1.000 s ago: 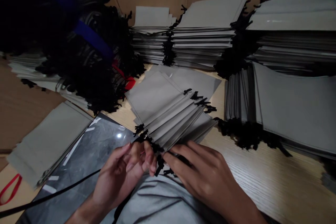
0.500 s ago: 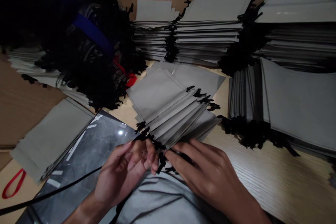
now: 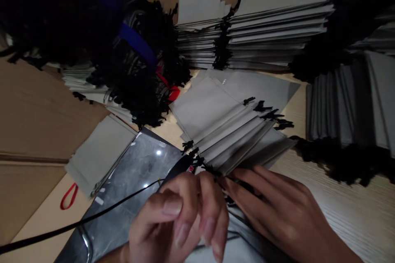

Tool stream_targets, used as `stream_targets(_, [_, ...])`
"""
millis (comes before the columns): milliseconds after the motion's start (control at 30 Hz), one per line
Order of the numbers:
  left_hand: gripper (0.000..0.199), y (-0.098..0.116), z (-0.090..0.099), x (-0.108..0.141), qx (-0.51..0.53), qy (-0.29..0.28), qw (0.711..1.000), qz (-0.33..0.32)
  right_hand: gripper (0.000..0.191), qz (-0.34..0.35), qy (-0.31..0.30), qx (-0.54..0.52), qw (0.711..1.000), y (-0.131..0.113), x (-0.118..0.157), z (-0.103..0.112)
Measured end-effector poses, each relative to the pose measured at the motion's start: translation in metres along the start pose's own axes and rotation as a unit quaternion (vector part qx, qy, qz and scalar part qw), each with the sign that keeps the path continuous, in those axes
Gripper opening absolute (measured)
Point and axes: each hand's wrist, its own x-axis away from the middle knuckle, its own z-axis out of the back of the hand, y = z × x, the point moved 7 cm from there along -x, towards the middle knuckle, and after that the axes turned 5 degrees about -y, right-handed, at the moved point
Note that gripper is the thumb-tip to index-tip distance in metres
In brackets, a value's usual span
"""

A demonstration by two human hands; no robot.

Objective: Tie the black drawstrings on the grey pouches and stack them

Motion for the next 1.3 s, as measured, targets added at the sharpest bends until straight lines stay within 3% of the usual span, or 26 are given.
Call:
stream_targets(133, [0.049, -0.005, -0.008, -0.008, 0.015, -0.018, 1.0, -0.015, 0.029, -0.012, -0.006, -0.021, 1.0, 0.001, -0.002, 0.0])
stream_targets(467, [0.051, -0.006, -0.007, -0.009, 0.024, -0.008, 1.0, -0.019, 0.033, -0.012, 0.008, -0.003, 1.0, 0.001, -0.004, 0.001])
stream_targets(633, [0.047, -0.005, -0.008, -0.009, 0.021, -0.041, 0.999, -0.022, 0.031, -0.01, 0.001, 0.002, 1.0, 0.001, -0.003, 0.0])
stream_targets(967, [0.045, -0.004, -0.011, -0.009, 0.009, -0.044, 0.999, -0.023, 0.031, -0.015, -0.001, -0.009, 1.0, 0.001, 0.0, -0.003])
stream_targets(1133, [0.045, 0.019, 0.016, 0.005, -0.184, 0.03, 0.982, -0.022, 0.027, -0.017, -0.004, 0.001, 1.0, 0.0, 0.001, -0.003])
stream_targets(1300, [0.051, 0.04, 0.059, 0.024, -0.448, 0.081, 0.89, -0.023, 0.023, -0.024, 0.002, 0.007, 1.0, 0.0, -0.001, -0.004])
